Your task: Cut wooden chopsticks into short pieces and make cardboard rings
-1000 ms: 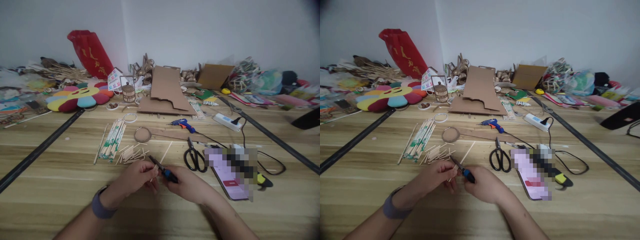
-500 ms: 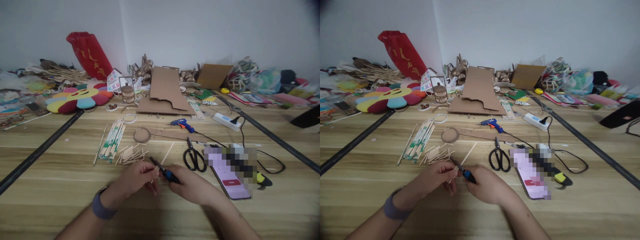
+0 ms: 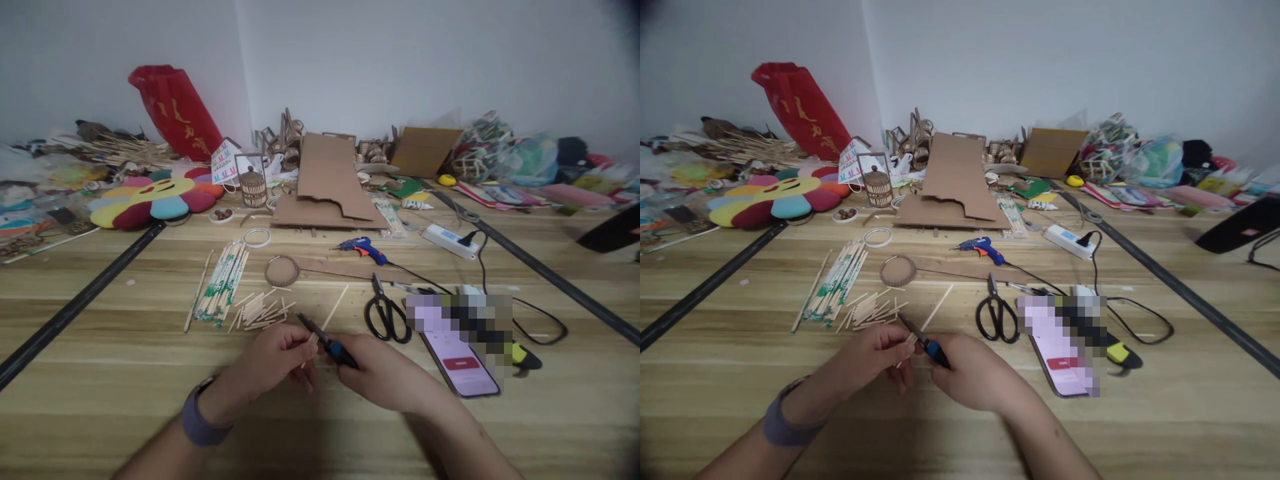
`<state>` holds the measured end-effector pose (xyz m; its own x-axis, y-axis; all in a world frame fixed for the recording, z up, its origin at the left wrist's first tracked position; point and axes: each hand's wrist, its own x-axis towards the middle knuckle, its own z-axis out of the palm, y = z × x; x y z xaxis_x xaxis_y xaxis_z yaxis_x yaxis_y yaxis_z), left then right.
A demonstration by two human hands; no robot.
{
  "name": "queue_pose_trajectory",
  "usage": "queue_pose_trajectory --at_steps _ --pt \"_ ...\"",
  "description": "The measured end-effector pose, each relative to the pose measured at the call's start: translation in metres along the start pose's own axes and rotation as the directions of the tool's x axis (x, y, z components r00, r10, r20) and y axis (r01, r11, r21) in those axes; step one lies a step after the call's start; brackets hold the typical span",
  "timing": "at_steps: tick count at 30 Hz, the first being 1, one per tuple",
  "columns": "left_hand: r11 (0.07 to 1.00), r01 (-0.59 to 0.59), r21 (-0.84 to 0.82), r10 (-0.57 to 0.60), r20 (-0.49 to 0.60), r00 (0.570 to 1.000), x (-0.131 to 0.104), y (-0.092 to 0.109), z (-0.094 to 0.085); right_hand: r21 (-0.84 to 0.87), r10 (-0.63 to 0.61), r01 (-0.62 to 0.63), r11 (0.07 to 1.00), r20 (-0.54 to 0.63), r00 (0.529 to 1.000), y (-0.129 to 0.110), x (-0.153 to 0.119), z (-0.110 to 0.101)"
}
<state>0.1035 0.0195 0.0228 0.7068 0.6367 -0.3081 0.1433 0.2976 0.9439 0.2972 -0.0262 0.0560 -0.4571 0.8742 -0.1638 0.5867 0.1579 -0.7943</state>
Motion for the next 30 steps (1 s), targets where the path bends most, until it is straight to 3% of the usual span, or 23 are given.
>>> queue_pose_trajectory --at_steps 8,24,30 --pt "0.999 -0.014 0.039 0.014 -0.002 1.000 -0.0014 -0.0024 0.0005 -0.081 0.075 -0.074 0.994 0.008 0.997 -0.0022 -0.0011 -0.0023" --pt "1.000 -0.008 -0.002 0.008 0.012 1.000 0.0008 -0.0026 0.0012 -0.050 0.028 -0.028 0.998 0.002 1.000 -0.0047 -0.0035 -0.0021" --pt "1.000 -0.011 0.017 0.011 -0.006 1.000 0.0013 -0.0030 0.0009 -0.129 0.046 -0.048 0.990 -0.022 0.999 -0.0003 0.0006 0.0014"
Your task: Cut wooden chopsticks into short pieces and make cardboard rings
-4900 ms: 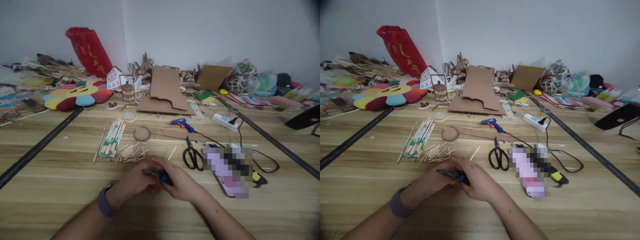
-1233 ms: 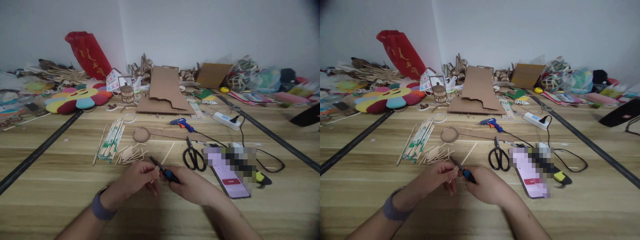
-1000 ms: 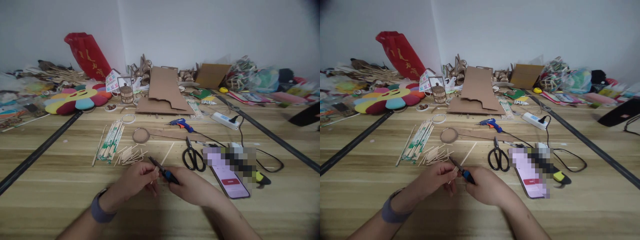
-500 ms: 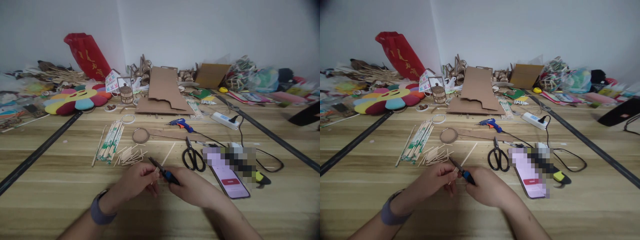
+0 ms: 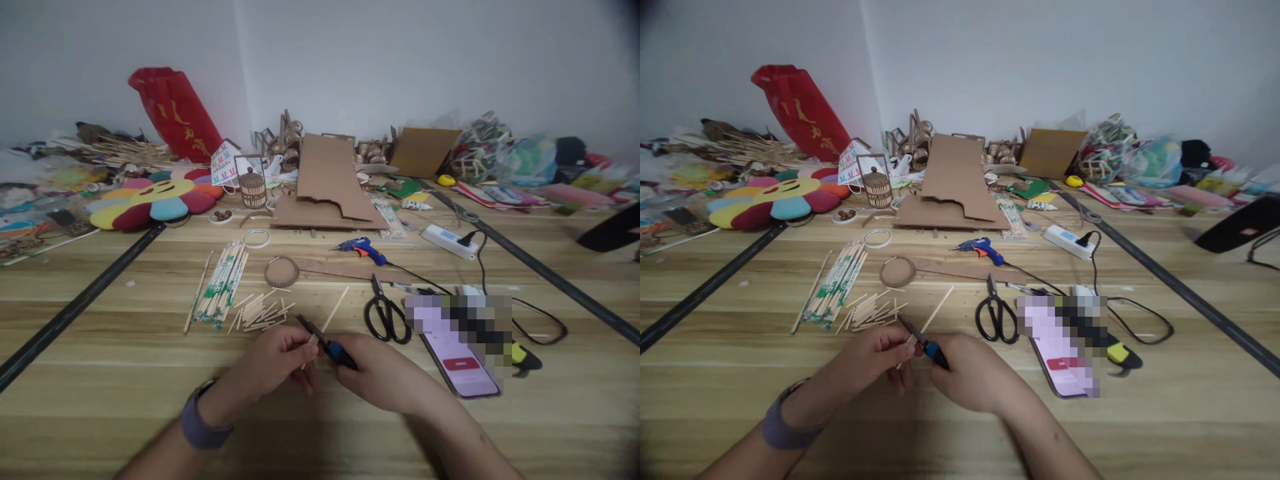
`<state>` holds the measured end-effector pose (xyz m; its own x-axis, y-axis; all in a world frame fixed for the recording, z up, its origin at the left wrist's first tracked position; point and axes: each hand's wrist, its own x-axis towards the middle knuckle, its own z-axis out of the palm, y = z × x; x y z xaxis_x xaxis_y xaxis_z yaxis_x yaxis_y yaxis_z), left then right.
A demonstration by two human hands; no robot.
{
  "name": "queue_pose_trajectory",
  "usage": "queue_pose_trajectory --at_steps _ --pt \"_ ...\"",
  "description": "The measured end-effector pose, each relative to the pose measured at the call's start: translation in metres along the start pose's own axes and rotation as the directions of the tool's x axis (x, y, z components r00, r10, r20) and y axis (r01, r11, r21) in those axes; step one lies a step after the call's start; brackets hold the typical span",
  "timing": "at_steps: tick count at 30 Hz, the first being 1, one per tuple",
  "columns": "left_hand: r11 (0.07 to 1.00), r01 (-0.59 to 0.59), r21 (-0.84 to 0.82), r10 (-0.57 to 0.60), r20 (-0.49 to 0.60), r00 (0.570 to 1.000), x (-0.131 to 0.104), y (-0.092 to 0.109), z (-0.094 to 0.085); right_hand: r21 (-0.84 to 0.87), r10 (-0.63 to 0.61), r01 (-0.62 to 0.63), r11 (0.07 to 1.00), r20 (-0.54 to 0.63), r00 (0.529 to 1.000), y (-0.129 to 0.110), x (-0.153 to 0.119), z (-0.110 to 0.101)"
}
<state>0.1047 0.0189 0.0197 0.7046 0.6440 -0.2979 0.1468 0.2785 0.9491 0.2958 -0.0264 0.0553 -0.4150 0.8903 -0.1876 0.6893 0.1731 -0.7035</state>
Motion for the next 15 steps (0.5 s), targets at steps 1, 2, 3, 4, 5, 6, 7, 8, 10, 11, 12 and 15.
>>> queue_pose_trajectory --at_steps 1,2,3,4,5,6,7,8,10,11,12,15 --pt "1.000 0.002 0.002 -0.002 -0.002 1.000 0.0001 -0.0001 0.0000 -0.014 -0.001 0.001 1.000 -0.009 1.000 0.0006 0.0011 0.0010" --pt "1.000 0.005 0.003 -0.005 -0.004 1.000 0.0001 0.0000 0.0000 -0.030 0.000 0.000 1.000 -0.019 1.000 0.0011 0.0021 0.0018" --pt "1.000 0.007 0.002 -0.007 -0.006 1.000 0.0000 0.0001 0.0001 -0.042 0.005 -0.006 0.999 -0.026 1.000 0.0015 0.0030 0.0025" --pt "1.000 0.009 -0.001 -0.009 -0.009 1.000 0.0000 0.0004 0.0001 -0.048 0.010 -0.011 0.999 -0.027 1.000 0.0018 0.0036 0.0031" --pt "1.000 0.009 -0.004 -0.009 -0.011 1.000 -0.0002 0.0008 0.0002 -0.042 0.013 -0.014 0.999 -0.025 1.000 0.0020 0.0040 0.0036" --pt "1.000 0.006 -0.003 -0.006 -0.012 1.000 -0.0002 0.0012 0.0003 -0.030 0.016 -0.016 0.999 -0.021 1.000 0.0022 0.0041 0.0039" --pt "1.000 0.002 -0.001 -0.002 -0.010 1.000 -0.0002 0.0014 0.0004 -0.016 0.019 -0.019 1.000 -0.018 1.000 0.0025 0.0040 0.0042" --pt "1.000 -0.005 0.002 0.005 -0.006 1.000 -0.0002 0.0015 0.0004 -0.005 0.022 -0.022 1.000 -0.017 1.000 0.0030 0.0037 0.0046" --pt "1.000 -0.020 0.012 0.020 0.004 1.000 0.0002 0.0009 0.0002 -0.002 0.030 -0.030 1.000 -0.027 0.999 0.0041 0.0030 0.0055" --pt "0.999 -0.027 0.018 0.027 0.006 1.000 0.0003 0.0003 0.0000 -0.007 0.038 -0.038 0.999 -0.039 0.999 0.0047 0.0027 0.0063" --pt "0.999 -0.033 0.025 0.033 0.005 0.999 0.0004 -0.0004 -0.0003 -0.009 0.046 -0.047 0.999 -0.052 0.998 0.0052 0.0026 0.0071" --pt "0.996 -0.061 0.070 0.061 -0.003 0.998 -0.0007 -0.0015 -0.0017 0.003 0.055 -0.055 0.998 -0.099 0.994 0.0050 0.0033 0.0104"
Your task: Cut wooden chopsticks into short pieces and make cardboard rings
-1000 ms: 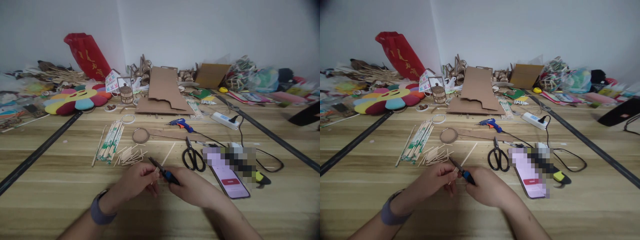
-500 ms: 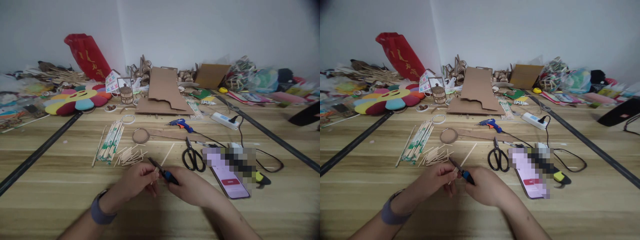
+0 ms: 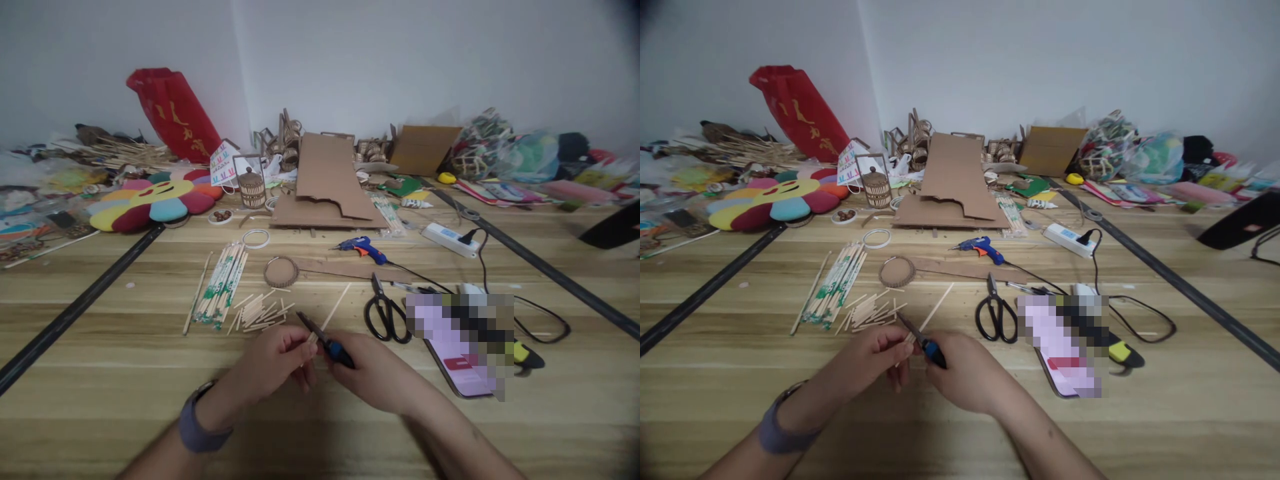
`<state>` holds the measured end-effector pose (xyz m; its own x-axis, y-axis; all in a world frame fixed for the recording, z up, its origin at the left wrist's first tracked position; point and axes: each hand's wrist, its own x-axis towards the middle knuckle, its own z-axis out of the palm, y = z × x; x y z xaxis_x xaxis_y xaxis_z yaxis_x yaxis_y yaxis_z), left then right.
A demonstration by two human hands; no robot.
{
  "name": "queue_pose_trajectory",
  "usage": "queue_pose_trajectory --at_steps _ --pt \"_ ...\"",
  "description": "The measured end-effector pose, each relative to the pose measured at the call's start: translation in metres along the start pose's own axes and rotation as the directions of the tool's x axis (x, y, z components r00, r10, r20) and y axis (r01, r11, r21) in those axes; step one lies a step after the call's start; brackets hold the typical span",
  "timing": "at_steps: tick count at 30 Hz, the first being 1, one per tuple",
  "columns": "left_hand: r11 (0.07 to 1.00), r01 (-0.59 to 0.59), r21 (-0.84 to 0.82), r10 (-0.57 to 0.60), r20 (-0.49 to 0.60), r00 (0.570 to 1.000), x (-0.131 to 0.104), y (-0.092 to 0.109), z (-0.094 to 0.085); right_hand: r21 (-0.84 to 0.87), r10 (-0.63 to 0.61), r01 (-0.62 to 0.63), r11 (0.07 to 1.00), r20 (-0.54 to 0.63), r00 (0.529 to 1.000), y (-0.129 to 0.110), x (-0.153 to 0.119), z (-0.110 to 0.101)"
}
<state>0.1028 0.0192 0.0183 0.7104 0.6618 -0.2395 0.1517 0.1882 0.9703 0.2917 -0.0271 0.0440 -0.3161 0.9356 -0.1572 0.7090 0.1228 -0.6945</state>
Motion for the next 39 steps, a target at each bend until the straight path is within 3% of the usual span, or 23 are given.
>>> queue_pose_trajectory --at_steps 8,18,28,39 --pt "0.974 -0.058 0.221 0.068 -0.038 0.997 -0.011 0.014 -0.003 0.042 -0.047 0.052 0.998 -0.116 0.992 -0.003 0.001 0.012" --pt "0.936 -0.089 0.341 0.125 -0.084 0.989 -0.015 0.016 -0.001 -0.002 -0.080 0.081 0.997 -0.205 0.976 0.001 0.004 0.017" --pt "0.994 -0.040 0.106 0.039 0.016 0.999 -0.013 0.015 0.002 0.215 -0.129 0.144 0.966 -0.079 0.988 -0.007 -0.001 -0.001" --pt "0.987 -0.024 0.157 0.029 -0.030 0.999 -0.014 0.013 0.005 0.191 -0.078 0.092 0.977 -0.081 0.994 -0.009 -0.002 0.002"
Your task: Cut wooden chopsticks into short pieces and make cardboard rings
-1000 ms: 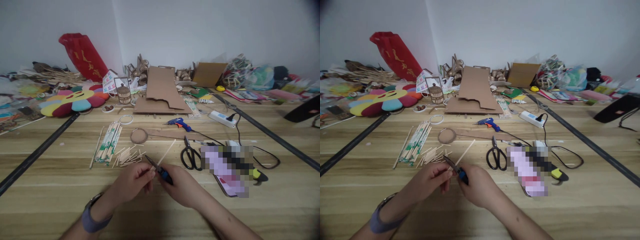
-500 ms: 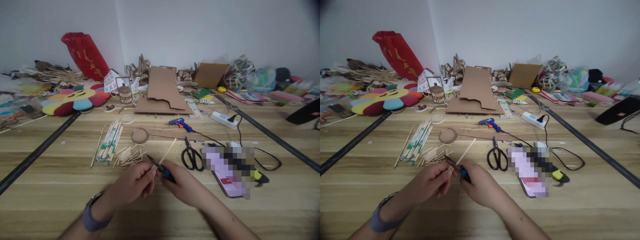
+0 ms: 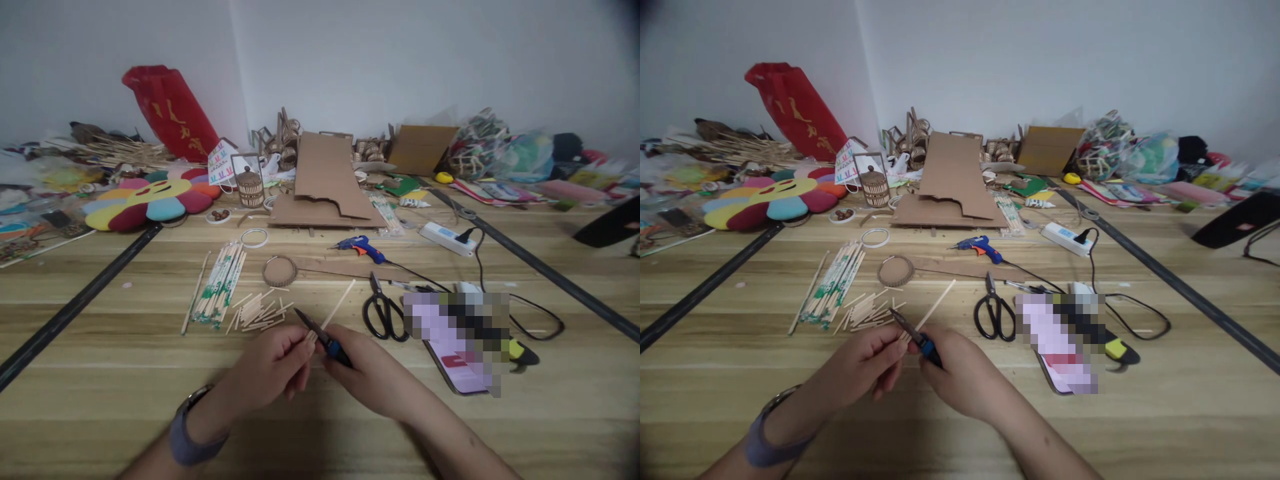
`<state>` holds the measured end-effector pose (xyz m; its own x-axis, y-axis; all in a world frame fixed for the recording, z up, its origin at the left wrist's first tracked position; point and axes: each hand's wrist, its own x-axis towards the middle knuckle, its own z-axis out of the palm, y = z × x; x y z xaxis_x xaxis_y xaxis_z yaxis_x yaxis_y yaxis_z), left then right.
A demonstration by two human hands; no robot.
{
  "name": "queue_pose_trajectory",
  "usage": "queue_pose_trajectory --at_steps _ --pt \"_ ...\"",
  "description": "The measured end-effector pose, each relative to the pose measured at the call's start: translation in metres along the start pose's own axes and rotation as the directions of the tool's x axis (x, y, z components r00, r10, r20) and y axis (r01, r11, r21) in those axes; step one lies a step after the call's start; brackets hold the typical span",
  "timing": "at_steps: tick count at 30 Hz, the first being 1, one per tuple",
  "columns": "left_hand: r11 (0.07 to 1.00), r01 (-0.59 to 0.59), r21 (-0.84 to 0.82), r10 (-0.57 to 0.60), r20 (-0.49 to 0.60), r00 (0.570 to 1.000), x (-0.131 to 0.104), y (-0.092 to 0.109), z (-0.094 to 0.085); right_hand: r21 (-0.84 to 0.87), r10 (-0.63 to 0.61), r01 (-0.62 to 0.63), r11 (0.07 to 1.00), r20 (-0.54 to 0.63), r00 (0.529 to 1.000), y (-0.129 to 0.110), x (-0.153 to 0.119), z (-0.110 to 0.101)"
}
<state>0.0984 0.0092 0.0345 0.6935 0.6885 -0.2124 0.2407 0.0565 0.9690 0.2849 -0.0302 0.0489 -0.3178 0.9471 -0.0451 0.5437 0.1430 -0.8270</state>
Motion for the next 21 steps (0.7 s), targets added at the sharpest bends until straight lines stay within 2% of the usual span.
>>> queue_pose_trajectory --at_steps 9,21 --pt "0.996 0.016 0.092 -0.013 -0.029 0.999 -0.002 0.006 -0.003 -0.035 -0.019 0.018 0.999 -0.024 1.000 0.005 0.005 0.006" --pt "0.993 0.025 0.118 -0.021 -0.038 0.999 -0.001 0.006 -0.006 -0.056 -0.044 0.039 0.998 -0.080 0.996 0.010 0.009 0.012"
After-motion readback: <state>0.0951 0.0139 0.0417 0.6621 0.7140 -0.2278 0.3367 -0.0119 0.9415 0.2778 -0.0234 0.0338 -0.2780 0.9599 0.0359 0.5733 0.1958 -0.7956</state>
